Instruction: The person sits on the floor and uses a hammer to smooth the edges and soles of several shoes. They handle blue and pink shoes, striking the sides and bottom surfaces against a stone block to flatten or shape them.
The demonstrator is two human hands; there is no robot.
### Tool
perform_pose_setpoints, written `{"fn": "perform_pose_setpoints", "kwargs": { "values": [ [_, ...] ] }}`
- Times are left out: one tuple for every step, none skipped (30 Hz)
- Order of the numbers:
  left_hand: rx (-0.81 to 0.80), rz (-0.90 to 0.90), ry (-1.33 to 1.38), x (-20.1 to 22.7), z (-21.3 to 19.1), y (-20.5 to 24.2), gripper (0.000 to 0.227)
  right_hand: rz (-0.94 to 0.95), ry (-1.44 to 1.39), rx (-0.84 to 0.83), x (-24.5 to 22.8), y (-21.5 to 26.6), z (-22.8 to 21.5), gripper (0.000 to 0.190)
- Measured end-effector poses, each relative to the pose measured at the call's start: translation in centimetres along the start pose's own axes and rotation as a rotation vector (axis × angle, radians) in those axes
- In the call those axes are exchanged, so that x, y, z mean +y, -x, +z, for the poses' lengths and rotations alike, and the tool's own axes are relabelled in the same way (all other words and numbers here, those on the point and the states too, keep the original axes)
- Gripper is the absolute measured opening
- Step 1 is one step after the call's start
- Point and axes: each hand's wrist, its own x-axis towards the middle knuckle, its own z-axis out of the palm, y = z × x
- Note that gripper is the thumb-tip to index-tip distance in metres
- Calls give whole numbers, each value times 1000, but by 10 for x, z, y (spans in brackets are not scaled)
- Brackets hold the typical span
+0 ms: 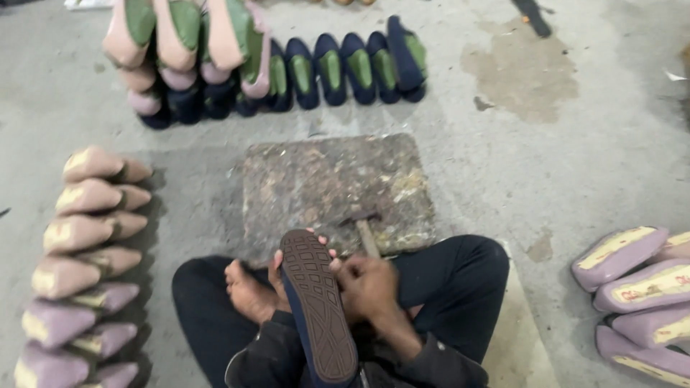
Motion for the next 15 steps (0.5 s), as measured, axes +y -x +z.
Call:
{"fn": "perform_pose_setpoints", "kwargs": {
  "values": [
    [119,64,-280,13,-8,14,75,-65,320,256,23,-5,-3,58],
    [243,124,-559,25,-16,30,80,-138,638,512,46,-11,-5,44],
    [255,135,-559,39,-22,32,80,-143,636,496,49,-11,-12,44],
    [435,207,-976,52,-29,35,86,-132,698,389,52,-12,-20,51],
    [620,263,-1390,63,-37,40,92,-114,761,278,57,-10,-28,80],
    [639,260,-1385,67,-45,46,92,-112,764,261,59,-9,-25,80],
    [820,306,-1799,69,-52,48,99,-89,588,160,61,-10,-26,75],
    [1000,339,-2215,70,-61,50,105,-63,411,60,64,-11,-26,72],
    [1020,325,-2208,68,-60,48,105,-56,416,42,86,-13,-26,72],
    [1038,408,-2252,67,-61,45,97,-129,62,74,108,-15,-25,74],
    [1063,488,-2292,62,-62,44,90,-190,-290,102,131,-15,-26,77],
    [1091,467,-2284,60,-50,48,90,-175,-282,82,116,13,-37,77],
    [1080,415,-2299,61,-39,46,93,-192,-484,51,99,34,-49,79],
    [1069,363,-2313,62,-27,42,97,-204,-687,21,81,54,-61,82],
    [1085,357,-2309,60,-16,41,97,-196,-686,10,67,58,-70,82]
  ]
}}
